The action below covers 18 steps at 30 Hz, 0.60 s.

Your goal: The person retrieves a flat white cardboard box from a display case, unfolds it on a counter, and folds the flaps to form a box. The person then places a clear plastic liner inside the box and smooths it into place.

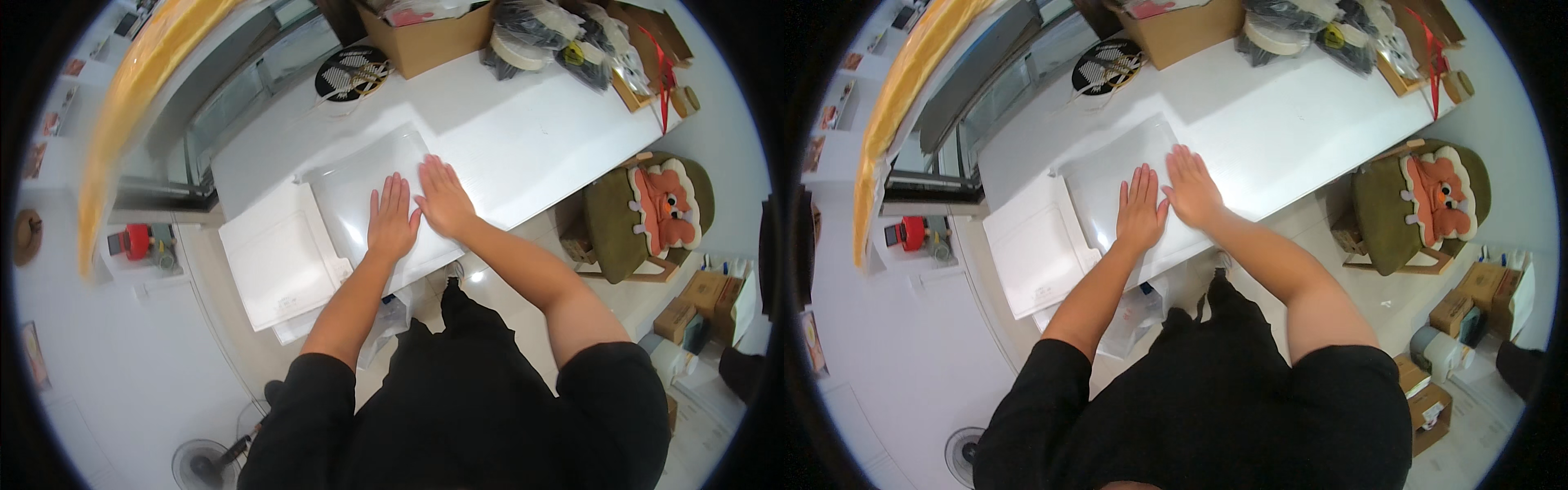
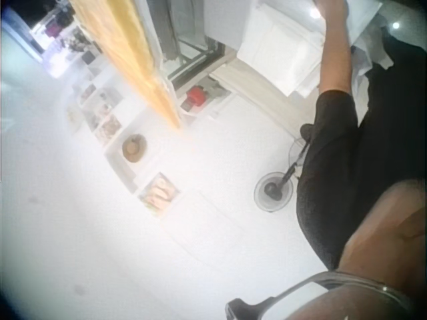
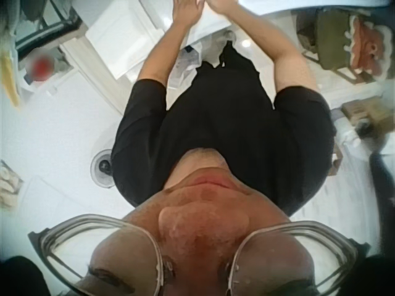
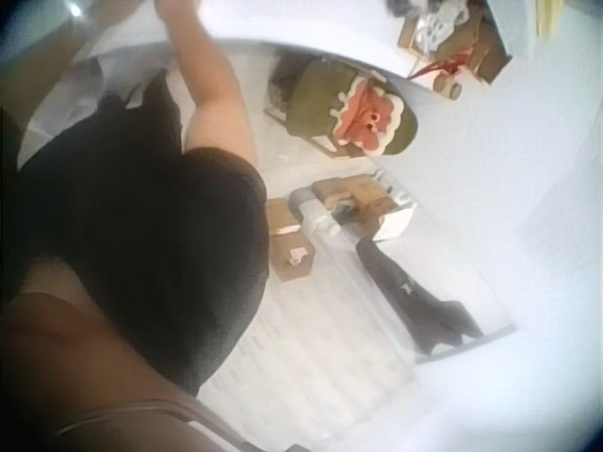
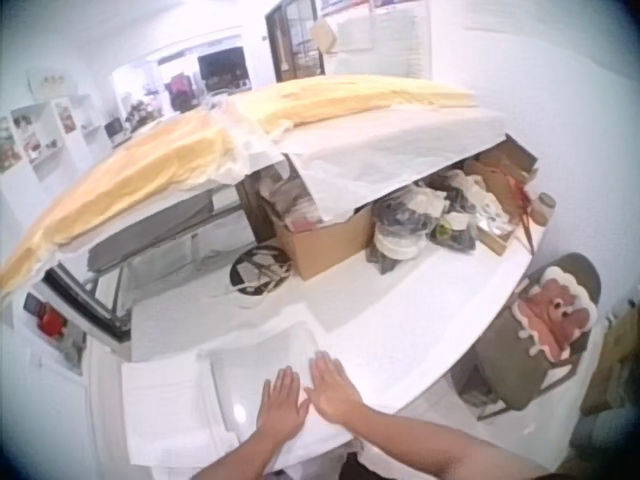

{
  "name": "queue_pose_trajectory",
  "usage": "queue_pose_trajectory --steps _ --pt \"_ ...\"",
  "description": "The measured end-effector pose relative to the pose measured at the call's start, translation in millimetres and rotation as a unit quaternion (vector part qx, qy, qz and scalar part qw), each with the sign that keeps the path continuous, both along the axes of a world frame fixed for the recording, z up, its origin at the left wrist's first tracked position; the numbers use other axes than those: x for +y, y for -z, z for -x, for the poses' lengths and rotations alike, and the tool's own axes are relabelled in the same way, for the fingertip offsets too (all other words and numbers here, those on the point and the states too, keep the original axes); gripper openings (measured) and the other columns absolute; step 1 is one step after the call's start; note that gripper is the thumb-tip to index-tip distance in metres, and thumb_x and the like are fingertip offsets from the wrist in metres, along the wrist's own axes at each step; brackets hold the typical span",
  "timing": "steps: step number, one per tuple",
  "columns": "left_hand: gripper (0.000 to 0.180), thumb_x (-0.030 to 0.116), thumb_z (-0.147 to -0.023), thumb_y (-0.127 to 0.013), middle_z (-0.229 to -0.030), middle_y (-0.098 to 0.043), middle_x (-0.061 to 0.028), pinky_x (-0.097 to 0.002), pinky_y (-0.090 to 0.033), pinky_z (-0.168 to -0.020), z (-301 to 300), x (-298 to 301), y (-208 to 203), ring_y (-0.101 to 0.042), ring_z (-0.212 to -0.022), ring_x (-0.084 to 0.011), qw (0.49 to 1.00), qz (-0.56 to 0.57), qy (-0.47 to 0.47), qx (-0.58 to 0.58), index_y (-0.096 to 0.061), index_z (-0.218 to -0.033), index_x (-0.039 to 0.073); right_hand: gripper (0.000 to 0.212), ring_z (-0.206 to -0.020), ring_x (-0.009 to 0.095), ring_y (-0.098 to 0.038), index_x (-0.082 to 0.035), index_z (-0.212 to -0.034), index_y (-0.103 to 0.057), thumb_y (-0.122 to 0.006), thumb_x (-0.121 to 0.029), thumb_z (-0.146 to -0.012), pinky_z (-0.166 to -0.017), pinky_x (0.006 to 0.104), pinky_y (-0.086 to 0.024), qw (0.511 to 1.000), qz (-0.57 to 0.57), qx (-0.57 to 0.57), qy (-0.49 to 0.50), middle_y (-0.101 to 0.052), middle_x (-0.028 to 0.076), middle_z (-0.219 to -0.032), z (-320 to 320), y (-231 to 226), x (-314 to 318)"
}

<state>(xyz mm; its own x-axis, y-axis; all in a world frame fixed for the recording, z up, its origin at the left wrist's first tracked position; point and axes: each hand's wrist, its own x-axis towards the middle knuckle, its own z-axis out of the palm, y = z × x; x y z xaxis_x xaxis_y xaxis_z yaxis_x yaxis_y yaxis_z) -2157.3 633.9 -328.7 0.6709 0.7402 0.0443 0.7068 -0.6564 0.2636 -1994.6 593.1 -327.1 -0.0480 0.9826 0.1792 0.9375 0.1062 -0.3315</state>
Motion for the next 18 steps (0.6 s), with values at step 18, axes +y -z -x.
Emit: queue_pose_trajectory --steps 18 --pt "0.069 0.044 -0.098 -0.040 -0.159 -0.016 -0.0158 -0.0546 -0.009 -0.117 229.5 -14.3 -27.6 -0.014 -0.148 -0.0283 0.959 0.041 -0.264 0.096 -0.023 -0.150 0.002 0.074 -0.145 0.038 -0.016 0.007 -0.145 -0.025 -0.053 -0.037 -0.092 -0.118 0.0480 -0.011 0.996 0.063 -0.051 -0.032 -0.021 0.025 -0.154 -0.4 -2.1 -54.9"
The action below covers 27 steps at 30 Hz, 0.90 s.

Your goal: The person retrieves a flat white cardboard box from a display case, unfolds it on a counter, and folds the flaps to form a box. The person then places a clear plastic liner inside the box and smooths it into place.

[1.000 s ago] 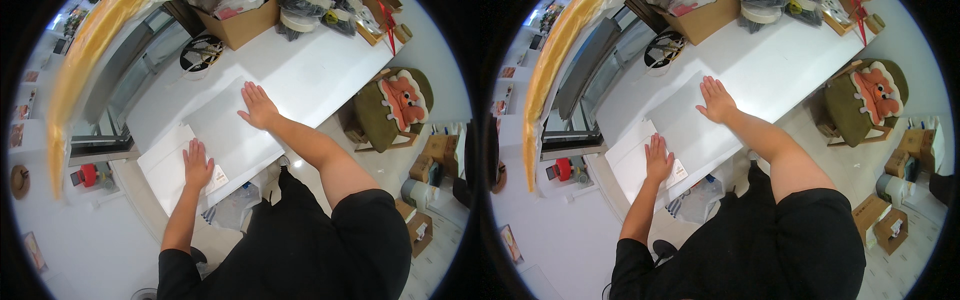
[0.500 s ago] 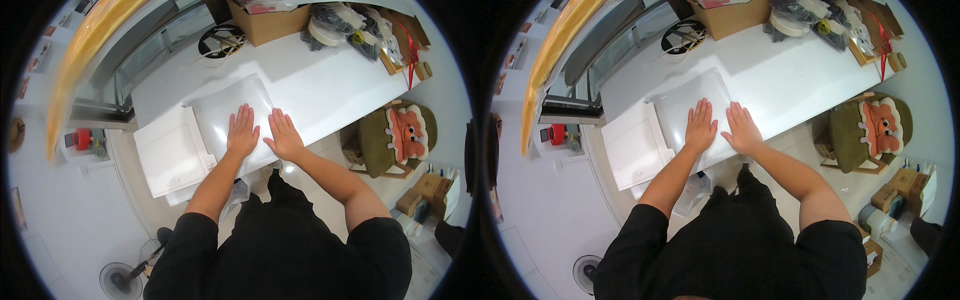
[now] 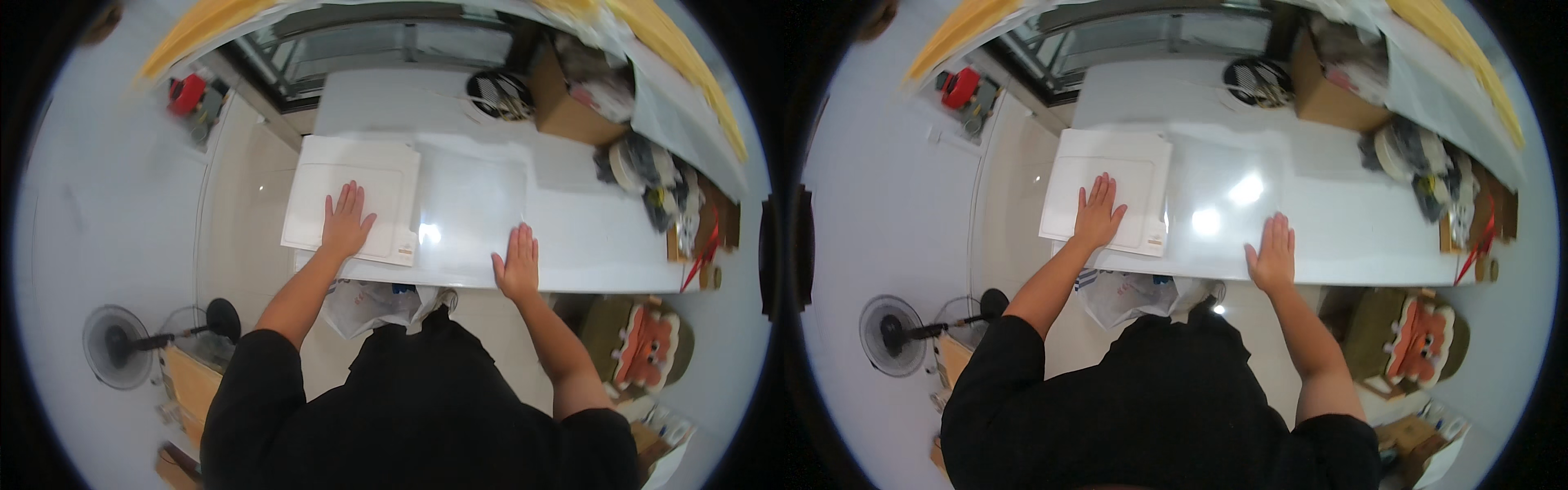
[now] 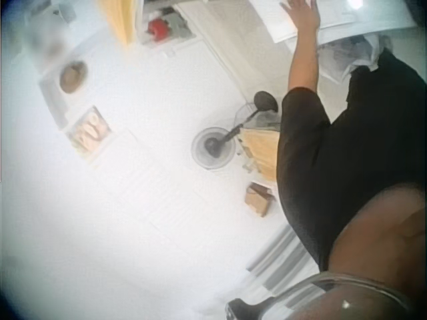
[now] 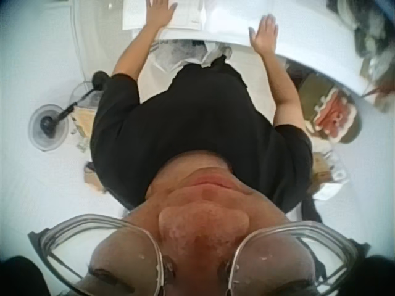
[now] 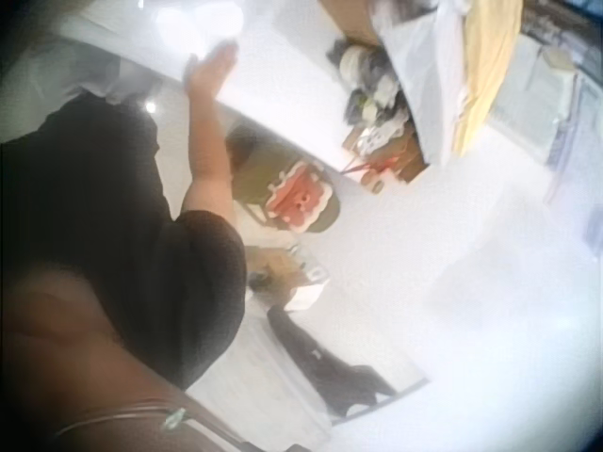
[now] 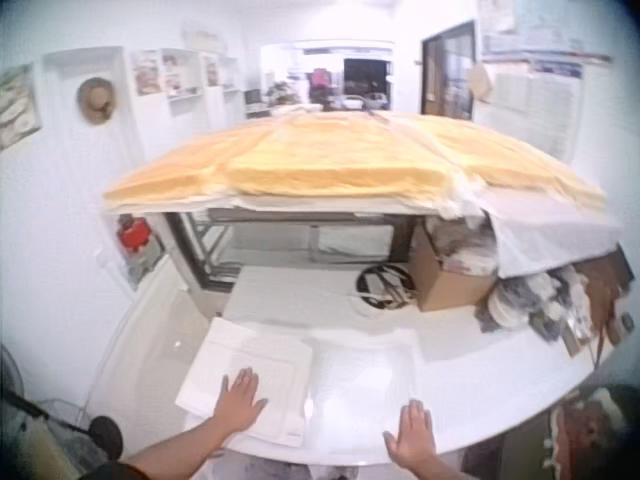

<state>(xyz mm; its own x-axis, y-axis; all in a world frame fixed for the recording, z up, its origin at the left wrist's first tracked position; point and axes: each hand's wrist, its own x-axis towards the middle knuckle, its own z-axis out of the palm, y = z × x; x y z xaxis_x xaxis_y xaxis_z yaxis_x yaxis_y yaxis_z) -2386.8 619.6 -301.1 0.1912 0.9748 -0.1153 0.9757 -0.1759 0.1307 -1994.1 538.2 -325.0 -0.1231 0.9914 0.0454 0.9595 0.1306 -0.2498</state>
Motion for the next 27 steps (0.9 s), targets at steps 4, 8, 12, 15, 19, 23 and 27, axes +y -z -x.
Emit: queue_pose_trajectory --steps 4,8,12,15,19,23,27 --pt "0.067 0.050 -0.099 -0.034 -0.161 -0.011 -0.0117 -0.0558 -0.012 -0.116 61.7 14.3 31.4 -0.010 -0.149 -0.0248 0.988 -0.046 -0.036 0.144 -0.019 -0.154 0.013 0.073 -0.144 0.039 -0.017 0.007 -0.145 -0.026 -0.053 -0.035 -0.093 -0.118 0.0490 -0.011 0.999 0.007 -0.042 -0.001 -0.022 0.026 -0.154 0.1 2.4 1.8" --pt "0.072 0.054 -0.098 -0.034 -0.160 -0.010 -0.0172 -0.0536 -0.014 -0.116 100.3 24.9 44.0 -0.011 -0.147 -0.0311 0.978 -0.019 -0.202 0.041 -0.017 -0.154 0.012 0.071 -0.143 0.041 -0.019 0.008 -0.144 -0.027 -0.053 -0.034 -0.093 -0.117 0.0500 -0.014 0.999 -0.018 -0.041 -0.019 -0.023 0.027 -0.153 -0.1 -0.9 1.7" --pt "0.072 0.052 -0.098 -0.037 -0.157 -0.014 -0.0219 -0.0471 -0.023 -0.114 103.8 23.4 46.4 -0.026 -0.140 -0.0381 0.982 -0.027 -0.185 -0.013 -0.019 -0.153 0.009 0.069 -0.144 0.041 -0.018 0.008 -0.143 -0.029 -0.054 -0.029 -0.090 -0.117 0.0525 -0.014 0.997 0.060 -0.035 0.039 -0.023 0.027 -0.152 12.9 -15.8 7.6" --pt "0.071 0.050 -0.098 -0.039 -0.156 -0.018 -0.0229 -0.0453 -0.027 -0.112 101.2 21.7 43.4 -0.033 -0.135 -0.0391 0.983 -0.039 -0.179 0.004 -0.020 -0.152 0.008 0.068 -0.144 0.041 -0.017 0.007 -0.142 -0.030 -0.054 -0.023 -0.086 -0.116 0.0533 -0.016 0.980 0.117 -0.154 0.053 -0.023 0.027 -0.152 52.7 -25.5 31.6" --pt "0.071 0.048 -0.098 -0.040 -0.155 -0.019 -0.0238 -0.0463 -0.028 -0.112 101.6 21.0 40.4 -0.031 -0.136 -0.0389 0.984 -0.049 -0.169 0.001 -0.021 -0.152 0.006 0.064 -0.145 0.038 -0.020 0.002 -0.143 -0.034 -0.053 -0.020 -0.086 -0.117 0.0508 -0.017 0.982 -0.027 0.080 -0.170 -0.026 0.024 -0.153 127.3 -10.3 89.5" --pt "0.071 0.047 -0.098 -0.042 -0.155 -0.019 -0.0243 -0.0474 -0.027 -0.112 101.1 20.3 42.8 -0.030 -0.137 -0.0391 0.982 -0.077 -0.171 0.004 -0.022 -0.151 0.006 0.061 -0.145 0.033 -0.022 -0.001 -0.145 -0.034 -0.051 -0.028 -0.093 -0.119 0.0457 -0.016 0.976 0.011 0.037 -0.214 -0.027 0.020 -0.154 128.2 14.7 138.1" --pt "0.070 0.047 -0.097 -0.043 -0.155 -0.018 -0.0240 -0.0489 -0.026 -0.112 100.4 19.1 44.0 -0.028 -0.138 -0.0390 0.981 -0.093 -0.172 0.002 -0.024 -0.151 0.006 0.066 -0.143 0.038 -0.021 0.005 -0.143 -0.032 -0.047 -0.037 -0.095 -0.118 0.0469 -0.016 0.992 0.029 -0.070 0.102 -0.027 0.025 -0.152 39.3 5.0 189.8"
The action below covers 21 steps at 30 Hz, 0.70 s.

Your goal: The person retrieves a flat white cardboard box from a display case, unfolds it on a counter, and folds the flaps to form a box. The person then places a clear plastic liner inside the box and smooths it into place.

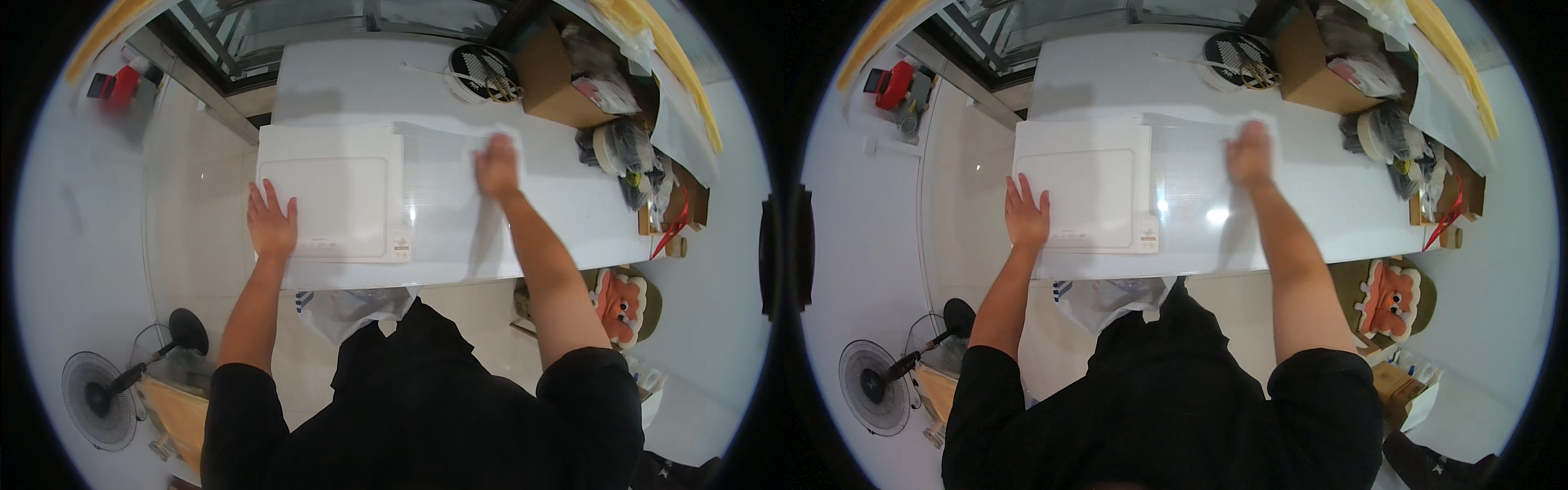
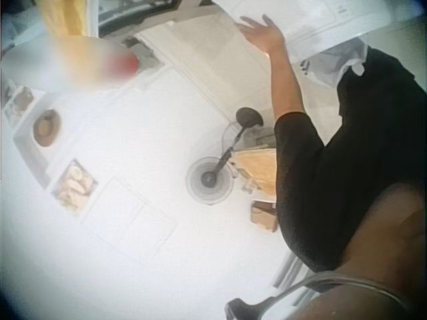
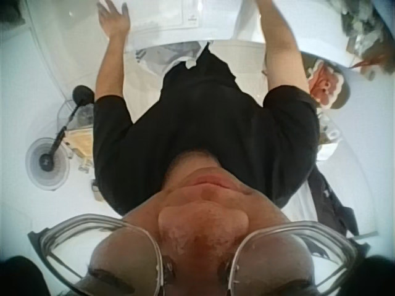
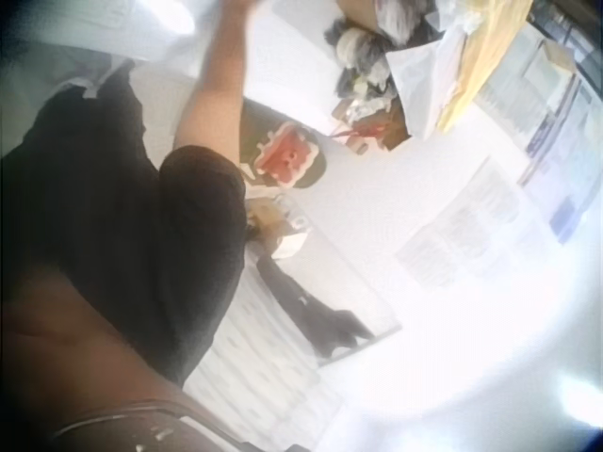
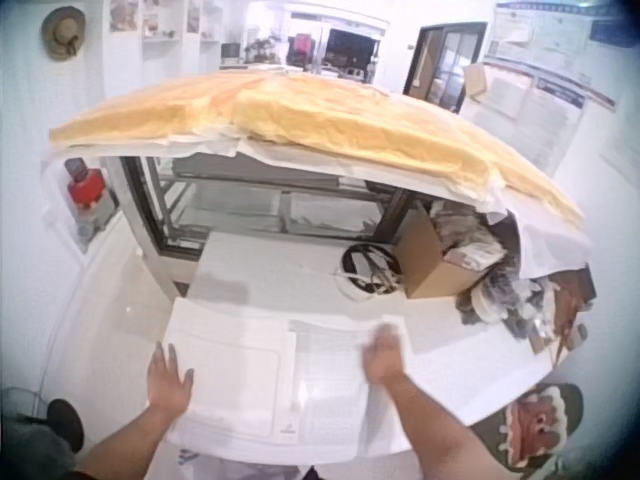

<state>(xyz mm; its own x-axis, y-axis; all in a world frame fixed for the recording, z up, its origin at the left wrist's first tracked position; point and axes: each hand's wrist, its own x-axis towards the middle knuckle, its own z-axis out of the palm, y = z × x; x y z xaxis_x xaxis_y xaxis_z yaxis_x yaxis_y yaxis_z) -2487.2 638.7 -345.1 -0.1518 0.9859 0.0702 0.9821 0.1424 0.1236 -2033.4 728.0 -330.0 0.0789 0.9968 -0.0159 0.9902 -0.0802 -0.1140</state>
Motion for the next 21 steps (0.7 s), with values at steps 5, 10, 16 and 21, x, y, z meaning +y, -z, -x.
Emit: queue_pose_trajectory --steps 5,10,16,21 --pt "0.070 0.048 -0.097 -0.043 -0.156 -0.018 -0.0227 -0.0495 -0.025 -0.113 -3.3 -0.7 -4.6 -0.027 -0.139 -0.0380 1.000 -0.003 -0.008 -0.011 -0.024 -0.151 0.008 0.063 -0.144 0.043 -0.014 0.008 -0.143 -0.031 -0.047 -0.028 -0.093 -0.114 0.0598 -0.013 0.971 -0.230 0.052 -0.035 -0.021 0.030 -0.153 7.7 -17.8 20.1" --pt "0.069 0.047 -0.098 -0.042 -0.155 -0.020 -0.0231 -0.0449 -0.027 -0.112 -5.1 0.1 -3.7 -0.029 -0.138 -0.0374 0.999 0.021 -0.024 0.022 -0.023 -0.152 0.007 0.061 -0.145 0.039 -0.017 0.007 -0.143 -0.032 -0.050 -0.025 -0.094 -0.117 0.0544 -0.011 0.930 -0.069 0.180 -0.313 -0.022 0.025 -0.154 137.0 -9.0 -42.0" --pt "0.073 0.050 -0.095 -0.046 -0.155 -0.018 -0.0242 -0.0478 -0.028 -0.111 -3.5 -0.1 -0.9 -0.034 -0.134 -0.0377 1.000 0.010 -0.021 0.000 -0.027 -0.150 0.006 0.063 -0.144 0.039 -0.020 0.007 -0.142 -0.034 -0.050 -0.032 -0.095 -0.117 0.0518 -0.015 0.952 -0.032 0.168 -0.256 -0.027 0.025 -0.152 217.6 -10.8 -42.8" --pt "0.073 0.048 -0.094 -0.050 -0.152 -0.024 -0.0268 -0.0460 -0.034 -0.108 1.3 4.9 -11.5 -0.041 -0.128 -0.0401 0.996 0.059 -0.020 -0.068 -0.028 -0.149 0.004 0.067 -0.144 0.038 -0.021 0.007 -0.142 -0.034 -0.050 -0.038 -0.094 -0.118 0.0499 -0.014 0.957 -0.057 0.075 -0.273 -0.028 0.025 -0.152 220.9 -4.7 -37.9"
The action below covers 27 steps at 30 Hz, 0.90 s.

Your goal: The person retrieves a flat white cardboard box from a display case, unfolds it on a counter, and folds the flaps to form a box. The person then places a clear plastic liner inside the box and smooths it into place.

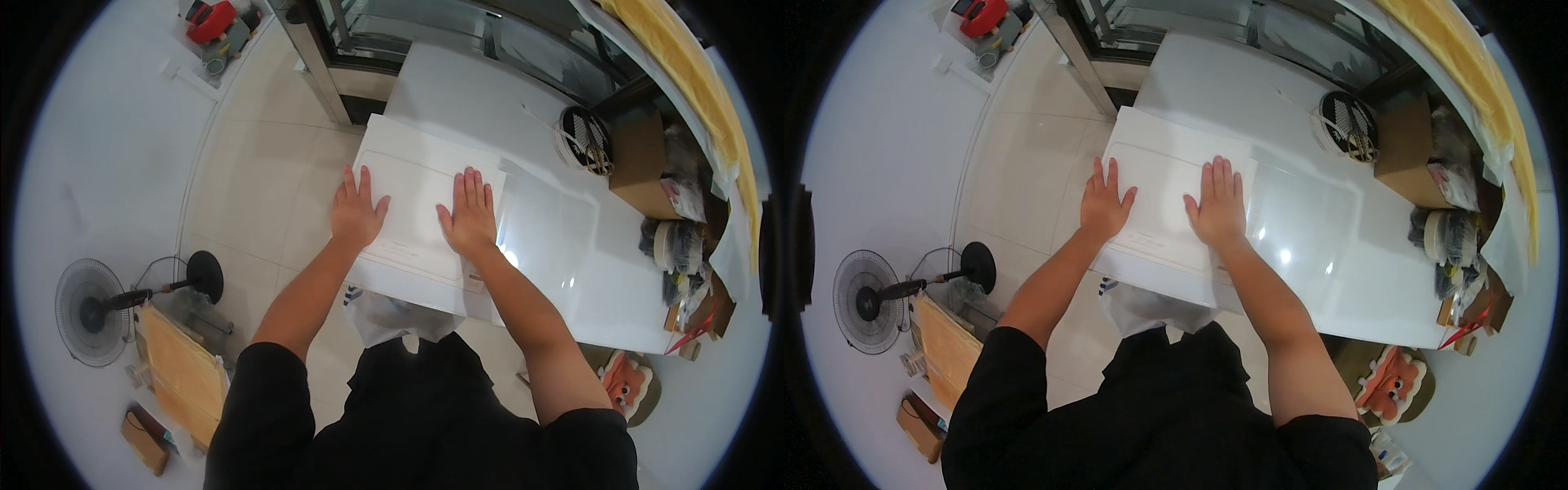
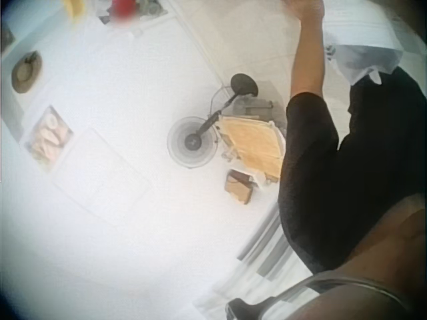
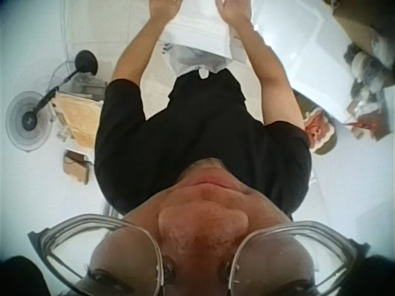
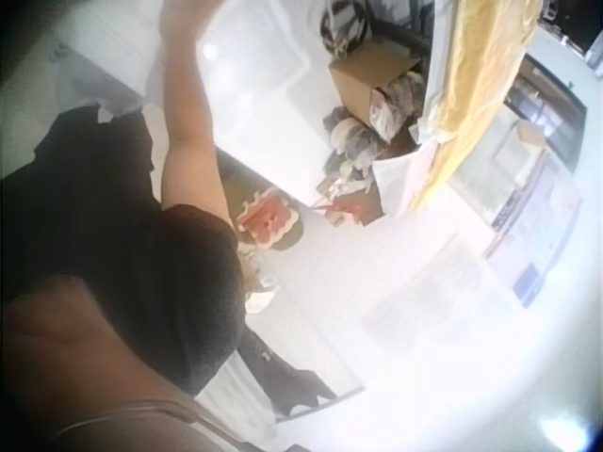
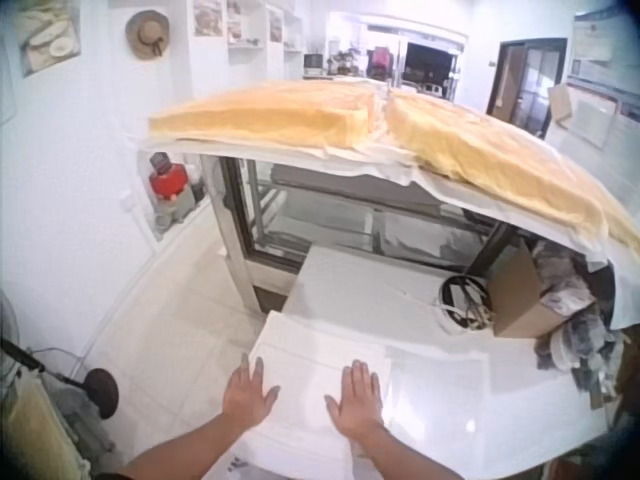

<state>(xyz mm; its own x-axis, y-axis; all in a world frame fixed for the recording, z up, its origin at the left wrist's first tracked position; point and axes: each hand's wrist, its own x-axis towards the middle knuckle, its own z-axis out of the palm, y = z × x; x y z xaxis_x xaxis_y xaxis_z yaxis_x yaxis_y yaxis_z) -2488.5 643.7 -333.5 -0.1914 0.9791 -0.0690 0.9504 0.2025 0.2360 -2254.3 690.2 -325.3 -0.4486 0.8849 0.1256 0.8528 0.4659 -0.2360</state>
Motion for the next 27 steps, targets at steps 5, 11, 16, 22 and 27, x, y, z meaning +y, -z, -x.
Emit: queue_pose_trajectory --steps 5,11,16,22,27 --pt "0.066 0.041 -0.095 -0.052 -0.139 -0.045 -0.0245 -0.0424 -0.041 -0.101 30.3 54.1 -1.9 -0.050 -0.122 -0.0387 0.958 0.035 -0.087 -0.272 -0.032 -0.145 0.003 0.068 -0.144 0.037 -0.020 0.006 -0.143 -0.033 -0.050 -0.038 -0.094 -0.118 0.0483 -0.014 0.999 0.005 -0.044 -0.020 -0.027 0.024 -0.153 -3.9 -4.1 6.4" --pt "0.042 0.029 -0.089 -0.063 -0.113 -0.065 -0.0204 -0.0411 -0.048 -0.090 42.5 126.2 29.9 -0.061 -0.107 -0.0342 0.921 -0.106 -0.132 -0.349 -0.057 -0.120 0.001 0.067 -0.144 0.036 -0.020 0.005 -0.144 -0.033 -0.049 -0.038 -0.094 -0.118 0.0476 -0.014 0.993 0.035 -0.089 -0.071 -0.027 0.023 -0.153 -21.6 -14.6 11.0" --pt "0.026 0.019 -0.083 -0.068 -0.099 -0.069 -0.0159 -0.0407 -0.051 -0.080 39.9 128.5 36.2 -0.065 -0.095 -0.0326 0.906 -0.167 -0.154 -0.357 -0.065 -0.105 0.005 0.070 -0.147 0.033 -0.012 0.002 -0.148 -0.025 -0.044 -0.040 -0.094 -0.120 0.0446 -0.008 0.991 0.053 -0.100 -0.068 -0.018 0.020 -0.157 -25.1 -13.7 10.6" --pt "0.018 0.018 -0.085 -0.065 -0.084 -0.068 -0.0106 -0.0384 -0.050 -0.071 37.8 125.4 17.5 -0.065 -0.080 -0.0287 0.941 -0.158 -0.140 -0.262 -0.065 -0.099 0.007 0.070 -0.146 0.034 -0.015 0.003 -0.146 -0.029 -0.047 -0.040 -0.093 -0.119 0.0455 -0.010 0.993 0.035 -0.086 -0.070 -0.020 0.020 -0.156 -23.0 -11.4 10.5" --pt "0.012 0.009 -0.089 -0.062 -0.089 -0.069 -0.0133 -0.0347 -0.053 -0.067 61.1 87.0 -31.7 -0.068 -0.077 -0.0255 0.833 -0.235 -0.210 -0.455 -0.066 -0.098 0.002 0.069 -0.144 0.035 -0.020 0.003 -0.144 -0.034 -0.050 -0.040 -0.092 -0.119 0.0465 -0.012 0.995 -0.001 -0.063 -0.078 -0.027 0.021 -0.153 -26.2 -3.9 10.2"
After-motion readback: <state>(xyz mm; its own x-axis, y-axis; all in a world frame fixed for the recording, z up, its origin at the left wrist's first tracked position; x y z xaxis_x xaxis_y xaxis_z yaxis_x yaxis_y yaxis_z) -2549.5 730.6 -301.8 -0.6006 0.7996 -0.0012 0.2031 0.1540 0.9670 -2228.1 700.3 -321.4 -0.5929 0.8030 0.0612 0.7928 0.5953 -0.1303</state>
